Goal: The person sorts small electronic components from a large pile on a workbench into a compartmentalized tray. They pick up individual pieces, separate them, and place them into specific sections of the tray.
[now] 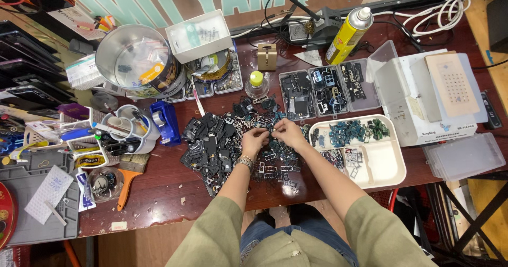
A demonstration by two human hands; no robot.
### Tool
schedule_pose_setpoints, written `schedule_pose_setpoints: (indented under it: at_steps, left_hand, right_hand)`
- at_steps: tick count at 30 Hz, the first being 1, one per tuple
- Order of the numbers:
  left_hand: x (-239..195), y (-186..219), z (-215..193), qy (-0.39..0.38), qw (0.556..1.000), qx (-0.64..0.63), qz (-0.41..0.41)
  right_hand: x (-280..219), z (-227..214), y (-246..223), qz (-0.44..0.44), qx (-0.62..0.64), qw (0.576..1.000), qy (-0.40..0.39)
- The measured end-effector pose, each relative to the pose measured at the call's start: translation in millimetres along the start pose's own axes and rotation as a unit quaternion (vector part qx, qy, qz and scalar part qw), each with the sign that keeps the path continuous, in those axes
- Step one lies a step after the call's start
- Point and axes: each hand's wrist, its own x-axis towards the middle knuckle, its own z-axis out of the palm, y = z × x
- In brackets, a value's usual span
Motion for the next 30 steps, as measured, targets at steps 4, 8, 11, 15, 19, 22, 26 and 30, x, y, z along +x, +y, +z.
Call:
schedule_pose_setpoints:
  at_steps: [4, 8, 11, 15, 19, 22, 26, 30]
  left_hand:
    - [0, 5, 7, -0.072, 0.988, -0.138, -0.005]
    - [1, 16, 16, -0.084, 0.98, -0.179, -0.035]
    - [2, 19, 25, -0.099, 0.978, -0.178, -0.04]
    - [7, 19, 36, -0.112, 0.983, -0.137, -0.045]
    - [4, 20, 57, -0.12, 0.988, -0.099, -0.021]
    - [-5, 28, 79, -0.122, 0.989, -0.077, -0.011]
    - [-24, 39, 117, -0.104, 0.992, 0.016, 0.066]
    - [-37, 41, 142, -0.121, 0.984, 0.05, 0.125]
  right_hand:
    - [1, -13, 2, -0.008, 0.128, 0.991, -0.03]
    - [-11, -28, -10, -0.063, 0.128, 0.99, -0.005]
    - [-30, -35, -19, -0.107, 0.05, 0.992, 0.035]
    - [-50, -42, -24, -0.177, -0.051, 0.978, 0.096]
    - [-54, -56, -8, -0.18, 0.041, 0.98, 0.069]
    - [-59, -68, 15, -0.099, 0.225, 0.968, 0.053]
    - [-68, -97, 41, -0.141, 0.176, 0.971, 0.078]
    - [-68, -120, 54, -0.116, 0.24, 0.952, 0.147]
